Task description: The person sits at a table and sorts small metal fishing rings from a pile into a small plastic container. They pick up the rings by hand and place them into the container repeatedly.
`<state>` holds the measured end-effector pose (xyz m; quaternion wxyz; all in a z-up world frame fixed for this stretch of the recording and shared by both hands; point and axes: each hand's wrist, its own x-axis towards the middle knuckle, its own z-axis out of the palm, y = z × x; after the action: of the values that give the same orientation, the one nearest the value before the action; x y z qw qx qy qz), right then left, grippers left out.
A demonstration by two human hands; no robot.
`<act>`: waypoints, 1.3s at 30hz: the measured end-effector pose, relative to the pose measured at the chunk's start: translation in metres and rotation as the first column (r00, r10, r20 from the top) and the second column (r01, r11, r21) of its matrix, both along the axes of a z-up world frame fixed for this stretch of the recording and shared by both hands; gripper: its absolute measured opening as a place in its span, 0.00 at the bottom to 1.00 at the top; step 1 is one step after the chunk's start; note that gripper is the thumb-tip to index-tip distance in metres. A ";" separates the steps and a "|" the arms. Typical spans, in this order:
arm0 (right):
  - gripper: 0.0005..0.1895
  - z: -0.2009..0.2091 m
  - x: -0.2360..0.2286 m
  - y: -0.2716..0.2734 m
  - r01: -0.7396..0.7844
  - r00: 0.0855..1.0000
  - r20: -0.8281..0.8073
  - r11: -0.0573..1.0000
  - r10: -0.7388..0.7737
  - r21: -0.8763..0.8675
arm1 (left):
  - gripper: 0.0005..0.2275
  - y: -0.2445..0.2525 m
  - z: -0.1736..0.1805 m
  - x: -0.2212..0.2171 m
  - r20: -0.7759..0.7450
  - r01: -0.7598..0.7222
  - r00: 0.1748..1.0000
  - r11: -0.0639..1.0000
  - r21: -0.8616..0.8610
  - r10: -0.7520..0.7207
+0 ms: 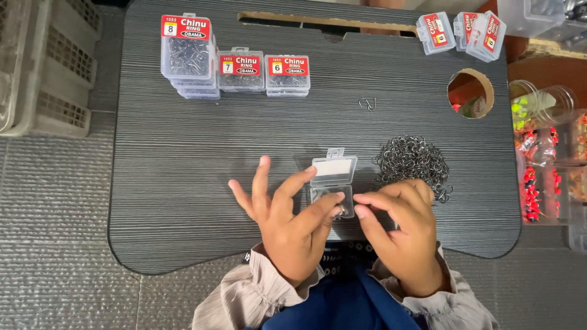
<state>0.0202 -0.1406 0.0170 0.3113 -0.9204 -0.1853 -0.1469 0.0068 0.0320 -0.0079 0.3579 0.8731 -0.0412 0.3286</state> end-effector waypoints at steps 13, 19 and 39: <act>0.04 0.001 0.004 0.000 -0.107 0.988 0.109 0.993 0.111 -0.043 | 0.09 0.001 0.004 0.003 -0.018 0.056 0.998 0.997 0.058 -0.055; 0.03 0.003 0.000 0.003 -0.012 1.000 -0.026 0.998 0.014 0.061 | 0.10 0.002 0.003 0.002 -0.040 0.057 0.997 0.997 -0.054 -0.059; 0.05 0.001 0.002 0.003 0.087 0.991 -0.103 0.996 -0.086 0.004 | 0.06 0.003 -0.004 0.000 0.048 0.009 0.999 0.993 -0.119 -0.003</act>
<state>0.0221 -0.1378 0.0181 0.3177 -0.9326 -0.1282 -0.1134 0.0069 0.0351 -0.0116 0.4093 0.8419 -0.0326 0.3501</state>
